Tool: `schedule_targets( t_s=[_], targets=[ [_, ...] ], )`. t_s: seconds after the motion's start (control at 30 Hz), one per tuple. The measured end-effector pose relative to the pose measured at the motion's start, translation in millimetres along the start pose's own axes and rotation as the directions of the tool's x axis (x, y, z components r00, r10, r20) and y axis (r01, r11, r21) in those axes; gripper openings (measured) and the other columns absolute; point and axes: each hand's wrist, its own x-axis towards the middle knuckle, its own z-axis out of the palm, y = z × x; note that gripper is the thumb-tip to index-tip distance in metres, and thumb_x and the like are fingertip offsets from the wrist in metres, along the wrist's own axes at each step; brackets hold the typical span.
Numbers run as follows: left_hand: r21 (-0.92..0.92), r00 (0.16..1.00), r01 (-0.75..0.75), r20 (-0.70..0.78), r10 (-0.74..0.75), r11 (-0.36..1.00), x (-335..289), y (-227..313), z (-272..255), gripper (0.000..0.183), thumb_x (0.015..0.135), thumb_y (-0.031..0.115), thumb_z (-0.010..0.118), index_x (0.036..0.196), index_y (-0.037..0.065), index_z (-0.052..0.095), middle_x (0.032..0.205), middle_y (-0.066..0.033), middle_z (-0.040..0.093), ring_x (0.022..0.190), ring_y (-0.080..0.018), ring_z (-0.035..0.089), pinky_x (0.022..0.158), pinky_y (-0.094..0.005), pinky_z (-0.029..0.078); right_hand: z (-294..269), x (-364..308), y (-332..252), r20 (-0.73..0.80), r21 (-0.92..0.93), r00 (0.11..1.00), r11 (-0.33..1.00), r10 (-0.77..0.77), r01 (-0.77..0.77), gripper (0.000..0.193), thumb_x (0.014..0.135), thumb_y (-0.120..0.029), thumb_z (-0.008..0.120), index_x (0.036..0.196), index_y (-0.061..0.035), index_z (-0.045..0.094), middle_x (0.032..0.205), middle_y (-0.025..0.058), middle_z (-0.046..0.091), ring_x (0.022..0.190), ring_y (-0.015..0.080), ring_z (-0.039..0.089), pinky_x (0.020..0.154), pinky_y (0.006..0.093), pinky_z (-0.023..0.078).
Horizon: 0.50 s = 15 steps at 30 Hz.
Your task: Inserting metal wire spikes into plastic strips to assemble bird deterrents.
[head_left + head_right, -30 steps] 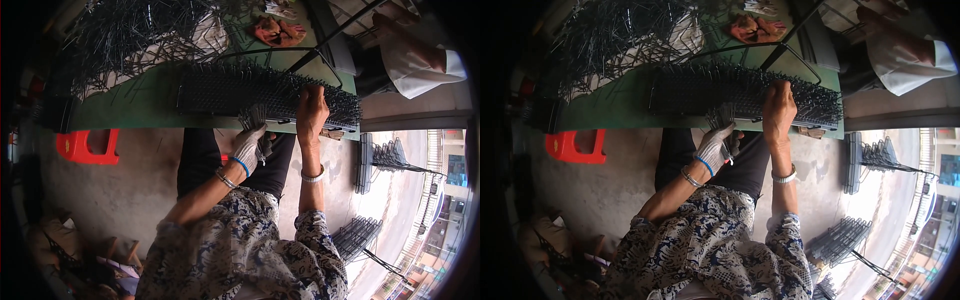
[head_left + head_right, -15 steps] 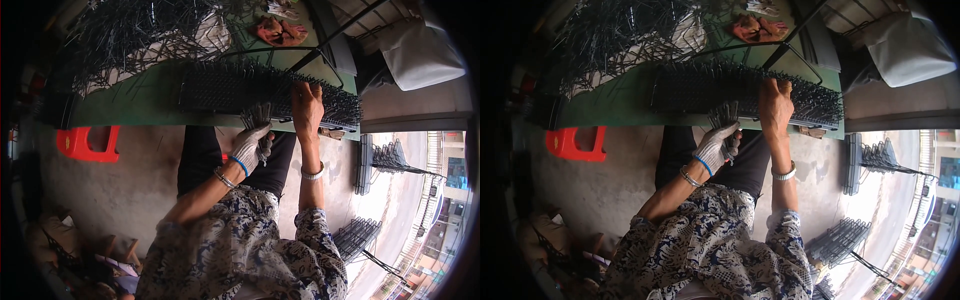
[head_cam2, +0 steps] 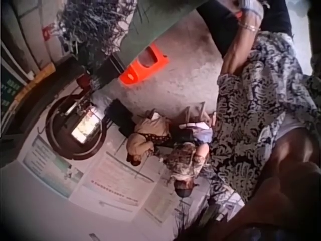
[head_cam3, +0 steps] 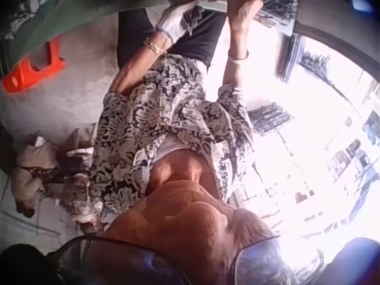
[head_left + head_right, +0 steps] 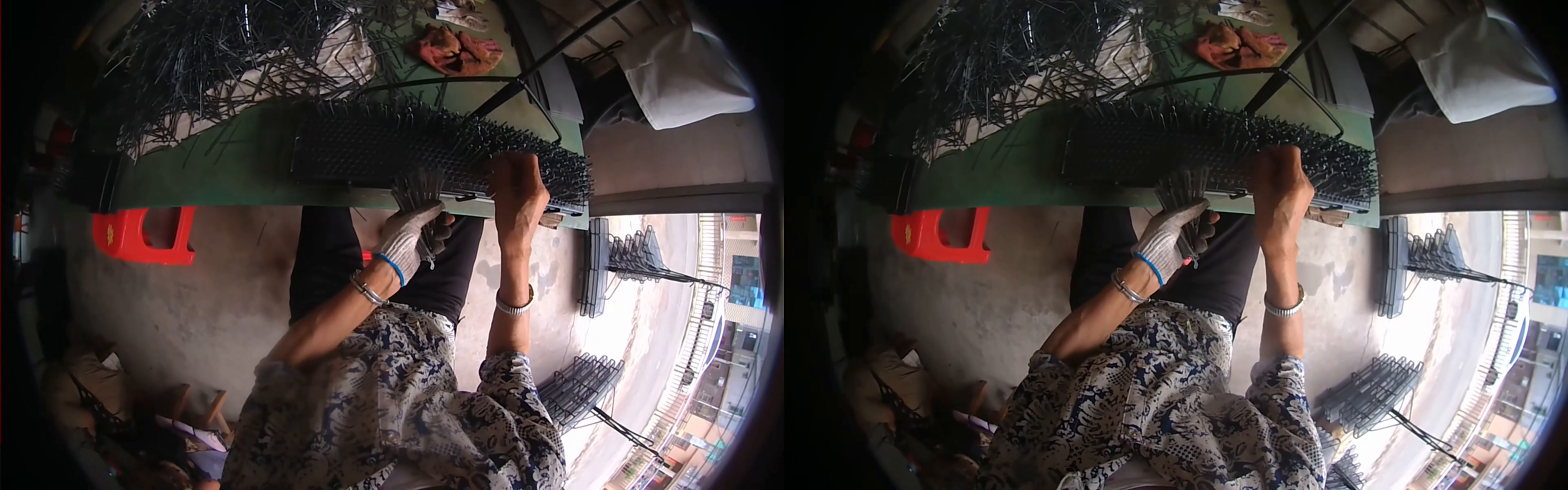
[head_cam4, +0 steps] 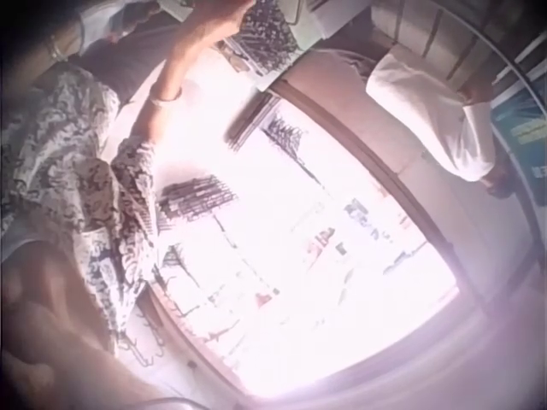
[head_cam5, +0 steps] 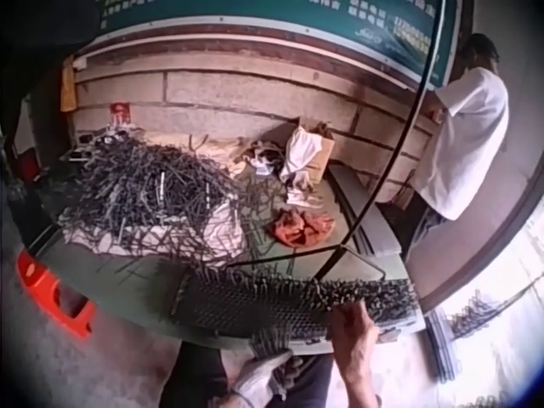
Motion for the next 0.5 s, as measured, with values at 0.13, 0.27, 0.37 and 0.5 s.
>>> schedule_targets(
  t_s=[0.13, 0.27, 0.37, 0.5],
  targets=[
    [-0.024, 0.999, 0.030, 0.019, -0.030, 0.999, -0.7, 0.9, 5.4, 0.014, 0.090, 0.018, 0.066, 0.097, 0.006, 0.064, 0.080, -0.0073, 0.069, 0.061, -0.0141, 0.064, 0.048, -0.0250, 0.048, 10.6, 13.9, 15.5, -0.230, -0.246, 0.923, 0.936, -0.309, 0.252, 0.004, 0.090, -0.003, 0.058, 0.093, -0.0052, 0.059, 0.071, 0.0063, 0.062, 0.057, 0.0104, 0.056, 0.053, 0.0255, 0.045],
    [0.008, 0.998, 0.046, 0.052, -0.046, 0.999, 2.2, 2.2, 1.1, 0.013, 0.090, 0.019, 0.066, 0.094, 0.007, 0.064, 0.075, -0.0049, 0.067, 0.055, -0.0121, 0.061, 0.045, -0.0237, 0.047, 19.5, 16.9, 14.9, -0.231, -0.314, 0.894, 0.899, -0.384, 0.305, 0.005, 0.089, -0.002, 0.059, 0.094, -0.0049, 0.059, 0.069, 0.0102, 0.060, 0.058, 0.0156, 0.057, 0.054, 0.0288, 0.046],
    [0.040, 0.999, 0.053, -0.001, -0.053, 0.998, -3.2, 7.9, 4.8, 0.013, 0.088, 0.016, 0.068, 0.092, 0.004, 0.064, 0.071, -0.0059, 0.065, 0.050, -0.0113, 0.056, 0.042, -0.0226, 0.044, 15.3, 19.1, 10.5, -0.183, -0.330, 0.926, 0.908, -0.331, 0.259, 0.005, 0.089, -0.002, 0.059, 0.094, -0.0052, 0.059, 0.070, 0.0113, 0.060, 0.057, 0.0184, 0.058, 0.055, 0.0299, 0.047],
    [-0.004, 0.999, 0.046, -0.019, -0.046, 0.999, 0.6, 3.4, 3.7, 0.012, 0.088, 0.015, 0.068, 0.091, 0.005, 0.064, 0.071, -0.0057, 0.064, 0.049, -0.0107, 0.056, 0.040, -0.0219, 0.042, 10.9, 17.1, 8.3, -0.150, -0.299, 0.927, 0.910, -0.342, 0.288, 0.006, 0.089, -0.002, 0.060, 0.093, -0.0054, 0.060, 0.072, 0.0117, 0.062, 0.058, 0.0193, 0.060, 0.056, 0.0306, 0.048]
  ],
)
